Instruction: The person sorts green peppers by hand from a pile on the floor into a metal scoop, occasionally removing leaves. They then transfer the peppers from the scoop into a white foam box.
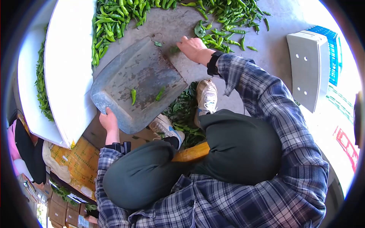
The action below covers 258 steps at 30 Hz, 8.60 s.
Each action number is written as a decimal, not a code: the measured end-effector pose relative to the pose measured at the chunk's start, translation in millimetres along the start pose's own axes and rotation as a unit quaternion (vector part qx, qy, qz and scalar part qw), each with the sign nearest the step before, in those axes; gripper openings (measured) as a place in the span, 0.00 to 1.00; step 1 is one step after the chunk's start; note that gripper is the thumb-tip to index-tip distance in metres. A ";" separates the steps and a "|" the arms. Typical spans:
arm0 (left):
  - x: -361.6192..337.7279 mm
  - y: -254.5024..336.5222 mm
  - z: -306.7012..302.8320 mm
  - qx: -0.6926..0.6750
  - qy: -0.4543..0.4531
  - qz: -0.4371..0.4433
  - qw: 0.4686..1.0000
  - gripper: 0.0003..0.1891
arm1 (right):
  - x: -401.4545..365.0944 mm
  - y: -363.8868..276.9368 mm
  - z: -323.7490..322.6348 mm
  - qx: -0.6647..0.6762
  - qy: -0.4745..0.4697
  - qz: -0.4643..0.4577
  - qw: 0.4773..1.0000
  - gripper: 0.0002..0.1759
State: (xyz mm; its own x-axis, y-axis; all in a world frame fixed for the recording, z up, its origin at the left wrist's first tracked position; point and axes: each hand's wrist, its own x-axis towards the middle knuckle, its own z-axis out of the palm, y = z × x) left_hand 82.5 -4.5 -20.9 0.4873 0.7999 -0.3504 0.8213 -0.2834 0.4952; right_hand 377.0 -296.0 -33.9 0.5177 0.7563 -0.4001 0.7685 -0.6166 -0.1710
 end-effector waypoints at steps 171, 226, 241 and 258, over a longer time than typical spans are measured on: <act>-49.9 129.1 -19.2 -0.152 -0.375 0.243 0.882 0.13 | -31.5 -91.9 -72.5 0.752 -0.251 0.046 0.608 0.14; -88.6 -50.0 -47.0 0.136 -0.640 0.075 0.752 0.10 | -52.4 23.0 -27.8 0.336 -0.014 0.140 0.931 0.12; -41.4 -137.4 -57.8 0.078 -0.273 0.004 0.959 0.17 | -73.6 43.7 30.6 0.063 -0.057 0.133 0.988 0.15; 43.8 -23.2 -4.7 -0.043 0.064 0.072 0.994 0.21 | -66.9 70.8 -3.3 0.439 -0.151 0.228 0.856 0.14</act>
State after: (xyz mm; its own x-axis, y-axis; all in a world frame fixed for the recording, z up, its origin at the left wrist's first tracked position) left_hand 83.4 39.5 -44.0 0.5514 0.8168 -0.1700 0.7149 -0.3576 0.6008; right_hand 398.0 -389.5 -16.3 0.4654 0.3836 -0.7977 -0.1360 -0.8595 -0.4927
